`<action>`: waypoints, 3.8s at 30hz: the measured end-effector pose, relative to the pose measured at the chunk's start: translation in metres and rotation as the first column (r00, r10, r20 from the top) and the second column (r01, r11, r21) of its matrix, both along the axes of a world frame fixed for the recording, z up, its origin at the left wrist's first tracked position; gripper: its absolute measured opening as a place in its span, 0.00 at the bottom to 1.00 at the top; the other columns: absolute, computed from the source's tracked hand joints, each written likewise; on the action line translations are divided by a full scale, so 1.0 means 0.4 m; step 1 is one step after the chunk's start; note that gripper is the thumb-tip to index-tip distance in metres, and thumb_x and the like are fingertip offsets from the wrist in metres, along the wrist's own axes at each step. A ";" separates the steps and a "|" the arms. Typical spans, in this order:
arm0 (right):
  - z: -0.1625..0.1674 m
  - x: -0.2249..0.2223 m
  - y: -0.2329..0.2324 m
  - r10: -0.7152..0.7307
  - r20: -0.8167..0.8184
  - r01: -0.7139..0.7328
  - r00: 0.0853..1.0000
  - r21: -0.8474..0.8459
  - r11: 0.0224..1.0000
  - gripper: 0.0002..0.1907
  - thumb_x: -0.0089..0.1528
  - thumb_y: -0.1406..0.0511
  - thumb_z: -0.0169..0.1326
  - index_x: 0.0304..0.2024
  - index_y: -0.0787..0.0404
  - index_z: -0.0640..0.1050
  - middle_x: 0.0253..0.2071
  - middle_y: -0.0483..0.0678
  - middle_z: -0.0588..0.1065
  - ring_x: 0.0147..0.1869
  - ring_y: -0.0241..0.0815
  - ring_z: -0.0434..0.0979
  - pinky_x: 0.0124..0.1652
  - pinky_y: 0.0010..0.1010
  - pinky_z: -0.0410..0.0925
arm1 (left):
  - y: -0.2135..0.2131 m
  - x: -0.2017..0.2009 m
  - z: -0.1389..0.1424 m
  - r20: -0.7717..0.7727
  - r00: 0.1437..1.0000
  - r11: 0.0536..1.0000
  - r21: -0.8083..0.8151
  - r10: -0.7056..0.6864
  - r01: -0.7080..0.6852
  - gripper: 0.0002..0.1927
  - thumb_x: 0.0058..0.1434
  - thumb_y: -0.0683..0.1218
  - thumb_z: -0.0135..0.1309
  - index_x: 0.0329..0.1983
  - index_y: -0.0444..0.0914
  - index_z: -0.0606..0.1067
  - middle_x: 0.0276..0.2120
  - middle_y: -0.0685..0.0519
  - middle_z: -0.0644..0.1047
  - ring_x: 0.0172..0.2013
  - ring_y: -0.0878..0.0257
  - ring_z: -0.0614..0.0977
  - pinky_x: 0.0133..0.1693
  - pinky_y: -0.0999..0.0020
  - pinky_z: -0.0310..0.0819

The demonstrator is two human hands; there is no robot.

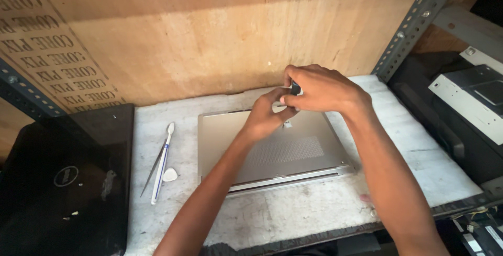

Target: The person opens the lid of an HP laptop on a repair bench, closes it, and flips the laptop over so its bottom faces up. They then use a screwdriver to unscrew screws from the rear edge and underside of the laptop, working around the base panel.

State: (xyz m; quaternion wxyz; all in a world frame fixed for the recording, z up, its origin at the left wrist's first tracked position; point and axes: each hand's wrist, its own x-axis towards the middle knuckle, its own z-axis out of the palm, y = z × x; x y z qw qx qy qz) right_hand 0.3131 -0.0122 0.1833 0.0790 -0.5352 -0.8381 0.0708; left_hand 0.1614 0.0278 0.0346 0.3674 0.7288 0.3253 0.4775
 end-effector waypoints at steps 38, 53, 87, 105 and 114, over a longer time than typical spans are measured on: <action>-0.011 0.000 0.014 0.122 -0.139 -0.126 0.983 -0.016 0.992 0.11 0.60 0.66 0.56 0.43 0.64 0.75 0.37 0.56 0.81 0.45 0.54 0.81 0.44 0.44 0.71 | -0.010 -0.026 0.038 -0.131 0.991 0.995 0.095 -0.014 0.027 0.18 0.57 0.46 0.64 0.49 0.35 0.77 0.41 0.48 0.83 0.44 0.55 0.84 0.46 0.62 0.76; -0.001 -0.025 -0.004 -0.136 -0.074 0.137 0.988 0.014 0.990 0.16 0.64 0.57 0.57 0.41 0.65 0.77 0.34 0.61 0.79 0.41 0.57 0.80 0.40 0.46 0.70 | 0.004 -0.002 0.052 -0.249 0.968 0.999 0.009 0.032 -0.031 0.19 0.54 0.50 0.69 0.38 0.32 0.77 0.31 0.49 0.81 0.34 0.60 0.83 0.40 0.62 0.77; 0.015 -0.013 -0.009 0.049 -0.152 -0.059 0.987 -0.063 0.996 0.08 0.57 0.68 0.52 0.38 0.66 0.72 0.30 0.56 0.81 0.35 0.51 0.82 0.37 0.41 0.71 | -0.010 -0.033 0.095 -0.237 0.970 0.993 0.094 -0.053 0.078 0.15 0.55 0.44 0.67 0.41 0.32 0.78 0.31 0.49 0.82 0.34 0.60 0.83 0.41 0.62 0.77; 0.009 -0.006 -0.002 0.077 -0.136 -0.076 0.988 0.010 0.997 0.09 0.57 0.68 0.54 0.38 0.67 0.73 0.30 0.56 0.79 0.34 0.53 0.80 0.35 0.43 0.70 | -0.030 -0.048 0.121 -0.275 0.961 0.992 0.117 -0.017 0.051 0.18 0.54 0.47 0.68 0.43 0.32 0.79 0.35 0.48 0.83 0.37 0.58 0.83 0.44 0.61 0.77; 0.021 0.013 -0.002 0.101 -0.117 -0.093 0.988 0.065 0.994 0.12 0.53 0.69 0.56 0.40 0.65 0.75 0.29 0.57 0.79 0.32 0.54 0.80 0.35 0.44 0.70 | 0.067 -0.481 0.114 -0.349 0.851 0.706 0.707 0.392 -0.036 0.10 0.50 0.37 0.63 0.35 0.38 0.79 0.44 0.44 0.82 0.46 0.48 0.82 0.49 0.57 0.77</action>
